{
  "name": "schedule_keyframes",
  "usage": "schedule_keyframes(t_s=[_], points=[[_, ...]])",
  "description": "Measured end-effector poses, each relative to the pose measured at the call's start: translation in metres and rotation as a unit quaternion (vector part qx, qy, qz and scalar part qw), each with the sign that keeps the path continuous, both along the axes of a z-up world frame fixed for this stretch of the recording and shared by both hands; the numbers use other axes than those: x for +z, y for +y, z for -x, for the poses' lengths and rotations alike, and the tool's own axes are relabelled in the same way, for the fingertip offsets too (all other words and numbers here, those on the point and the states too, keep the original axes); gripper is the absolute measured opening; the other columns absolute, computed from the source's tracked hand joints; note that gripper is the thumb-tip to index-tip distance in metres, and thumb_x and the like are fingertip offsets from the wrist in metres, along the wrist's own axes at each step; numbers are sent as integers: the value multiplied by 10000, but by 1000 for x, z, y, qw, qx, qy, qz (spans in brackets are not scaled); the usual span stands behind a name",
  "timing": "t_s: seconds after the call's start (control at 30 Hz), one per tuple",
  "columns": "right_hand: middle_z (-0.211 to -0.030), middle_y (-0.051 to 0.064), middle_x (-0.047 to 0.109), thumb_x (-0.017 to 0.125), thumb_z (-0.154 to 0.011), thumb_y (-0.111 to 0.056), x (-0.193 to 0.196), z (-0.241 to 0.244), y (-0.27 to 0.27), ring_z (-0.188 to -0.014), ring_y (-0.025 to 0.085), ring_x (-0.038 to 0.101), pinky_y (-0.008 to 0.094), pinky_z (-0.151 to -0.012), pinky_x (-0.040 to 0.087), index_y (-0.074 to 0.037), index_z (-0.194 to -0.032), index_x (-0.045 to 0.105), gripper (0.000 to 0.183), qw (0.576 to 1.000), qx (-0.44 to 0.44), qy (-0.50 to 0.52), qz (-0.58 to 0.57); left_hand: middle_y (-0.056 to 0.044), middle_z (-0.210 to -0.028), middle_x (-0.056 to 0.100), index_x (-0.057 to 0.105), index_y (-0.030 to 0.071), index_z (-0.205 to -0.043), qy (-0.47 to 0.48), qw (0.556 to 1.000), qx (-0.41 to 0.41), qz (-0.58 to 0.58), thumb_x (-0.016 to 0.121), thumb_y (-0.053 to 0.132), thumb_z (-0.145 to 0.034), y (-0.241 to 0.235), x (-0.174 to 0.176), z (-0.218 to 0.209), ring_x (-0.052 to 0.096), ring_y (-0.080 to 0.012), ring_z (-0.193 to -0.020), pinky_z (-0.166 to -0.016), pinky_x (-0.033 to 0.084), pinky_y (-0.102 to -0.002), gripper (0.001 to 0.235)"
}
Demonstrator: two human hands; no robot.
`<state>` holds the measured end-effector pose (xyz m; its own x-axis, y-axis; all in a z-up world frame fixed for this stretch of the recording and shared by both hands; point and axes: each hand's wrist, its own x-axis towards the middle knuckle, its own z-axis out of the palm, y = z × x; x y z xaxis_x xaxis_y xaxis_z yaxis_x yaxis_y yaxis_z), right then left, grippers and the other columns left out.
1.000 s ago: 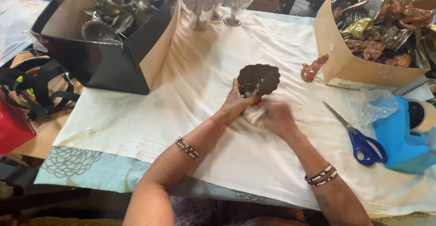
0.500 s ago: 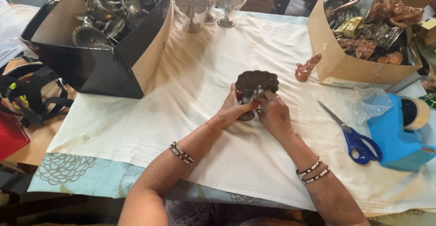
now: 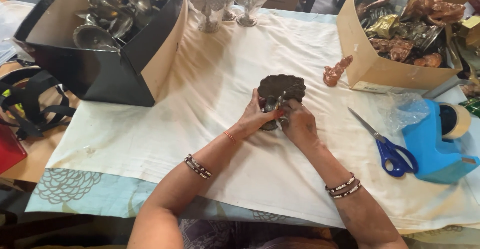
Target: Wrapping metal figurines in protective material and cleaning a decorative leaf object.
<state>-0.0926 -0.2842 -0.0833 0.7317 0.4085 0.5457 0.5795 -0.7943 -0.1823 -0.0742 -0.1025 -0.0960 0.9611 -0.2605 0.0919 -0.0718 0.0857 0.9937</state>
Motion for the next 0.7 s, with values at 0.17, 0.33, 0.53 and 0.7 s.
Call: schedule_keyframes(t_s=[0.17, 0.33, 0.53, 0.7], points=[[-1119, 77, 668, 767, -804, 16, 27, -1, -7, -1002, 275, 675, 392, -784, 578, -109, -1146, 748, 364, 988, -83, -127, -23, -95, -1207, 591, 268, 71, -1424, -17, 1000, 9, 8, 859, 245, -781, -1, -10, -1, 580, -177, -1175, -994, 531, -354, 891], [-1135, 98, 665, 737, -711, 23, 18, 7, 7, -1012, 305, 665, 396, -796, 582, -49, -1144, 728, 439, 992, -46, -118, 5, -99, -1208, 593, 270, 71, -1441, -23, 999, -1, 38, 846, 224, -793, 0, -5, 1, 578, -179, -1161, -975, 540, -362, 880], [-1062, 77, 653, 776, -700, -33, 11, 5, 1, -980, 294, 672, 420, -785, 578, -86, -1025, 729, 333, 1000, -14, 25, 0, -111, -1199, 605, 291, 76, -1417, -2, 999, -10, 46, 844, 213, -781, -1, -7, 0, 600, -190, -1142, -947, 566, -384, 854], [-1133, 72, 648, 760, -806, 25, 45, 5, -5, -1038, 276, 675, 393, -841, 588, -87, -1169, 735, 381, 981, -78, -167, -53, -105, -1235, 630, 289, 91, -1412, -30, 999, -1, 18, 838, 238, -795, 2, 5, 7, 600, -187, -1195, -1003, 533, -360, 838]])
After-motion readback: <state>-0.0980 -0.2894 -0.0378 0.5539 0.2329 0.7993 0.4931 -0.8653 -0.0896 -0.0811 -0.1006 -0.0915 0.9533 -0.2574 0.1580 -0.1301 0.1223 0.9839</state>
